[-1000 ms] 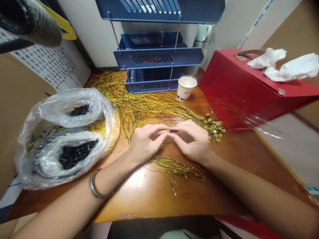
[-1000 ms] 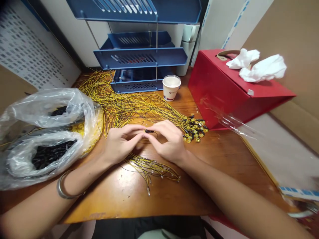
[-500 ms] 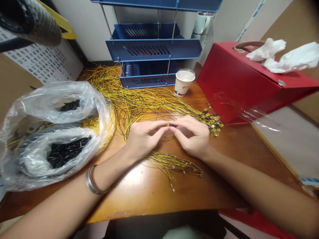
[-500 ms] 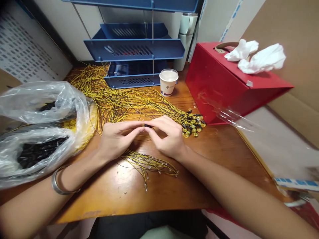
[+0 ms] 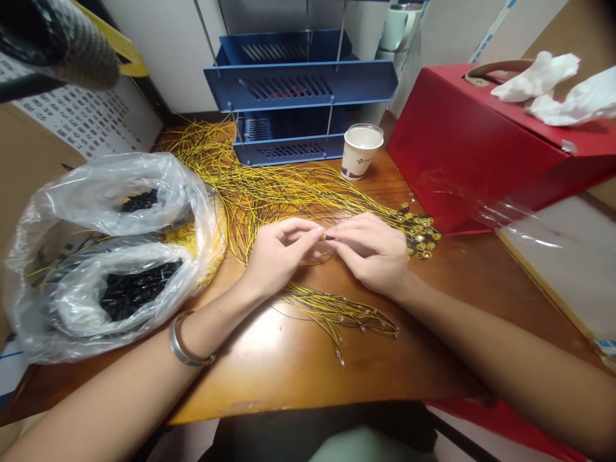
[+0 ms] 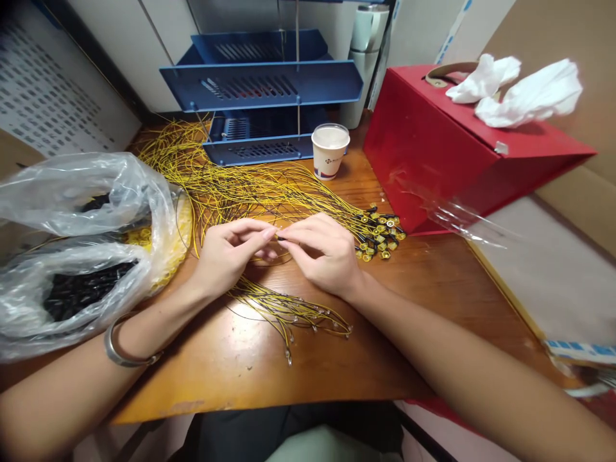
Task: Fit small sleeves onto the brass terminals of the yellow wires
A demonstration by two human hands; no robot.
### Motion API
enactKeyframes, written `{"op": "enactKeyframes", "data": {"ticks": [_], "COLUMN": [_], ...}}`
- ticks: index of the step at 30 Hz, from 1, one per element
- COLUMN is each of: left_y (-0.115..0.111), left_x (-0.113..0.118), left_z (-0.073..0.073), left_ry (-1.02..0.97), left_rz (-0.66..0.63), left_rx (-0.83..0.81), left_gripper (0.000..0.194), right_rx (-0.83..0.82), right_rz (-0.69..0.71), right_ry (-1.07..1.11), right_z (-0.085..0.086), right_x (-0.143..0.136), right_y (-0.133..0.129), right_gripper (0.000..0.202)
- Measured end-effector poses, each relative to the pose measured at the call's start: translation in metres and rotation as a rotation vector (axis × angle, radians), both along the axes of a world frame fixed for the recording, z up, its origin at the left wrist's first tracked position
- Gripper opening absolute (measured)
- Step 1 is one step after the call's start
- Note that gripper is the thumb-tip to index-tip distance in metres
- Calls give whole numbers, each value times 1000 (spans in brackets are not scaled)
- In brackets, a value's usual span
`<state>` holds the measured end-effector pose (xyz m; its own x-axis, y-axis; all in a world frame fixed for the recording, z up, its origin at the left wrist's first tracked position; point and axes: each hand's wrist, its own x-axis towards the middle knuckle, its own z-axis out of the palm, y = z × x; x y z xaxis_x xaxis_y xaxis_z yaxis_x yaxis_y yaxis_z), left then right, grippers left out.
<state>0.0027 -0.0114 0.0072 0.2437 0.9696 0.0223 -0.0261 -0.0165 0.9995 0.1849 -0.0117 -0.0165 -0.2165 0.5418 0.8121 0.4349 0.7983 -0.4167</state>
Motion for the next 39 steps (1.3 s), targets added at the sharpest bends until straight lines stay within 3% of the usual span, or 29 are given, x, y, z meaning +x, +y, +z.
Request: {"op": "enactKeyframes", "data": {"ticks": [9, 17, 25, 31, 39], "left_y": [4, 0, -2, -5, -7], "left_x": [-1, 0, -1, -1, 1], "left_z": [0, -1, 1, 3, 2], "left_ry": [-106, -49, -57, 11, 100], "left_rz": [-1, -73, -87, -168, -131], "left_rx": [-62, 45, 0, 10, 18], "left_gripper": [35, 30, 24, 26, 26], "right_rx": [-49, 4, 32, 59, 52], "right_rz": [-15, 1, -14, -28, 34], "right_ry": [-47, -109, -73, -68, -122], "right_z": [-1, 1, 4, 4, 8], "right_x": [4, 5, 7, 8, 13], "right_y": [1, -1, -1, 0, 3], "right_gripper": [21, 21, 17, 21, 23]}}
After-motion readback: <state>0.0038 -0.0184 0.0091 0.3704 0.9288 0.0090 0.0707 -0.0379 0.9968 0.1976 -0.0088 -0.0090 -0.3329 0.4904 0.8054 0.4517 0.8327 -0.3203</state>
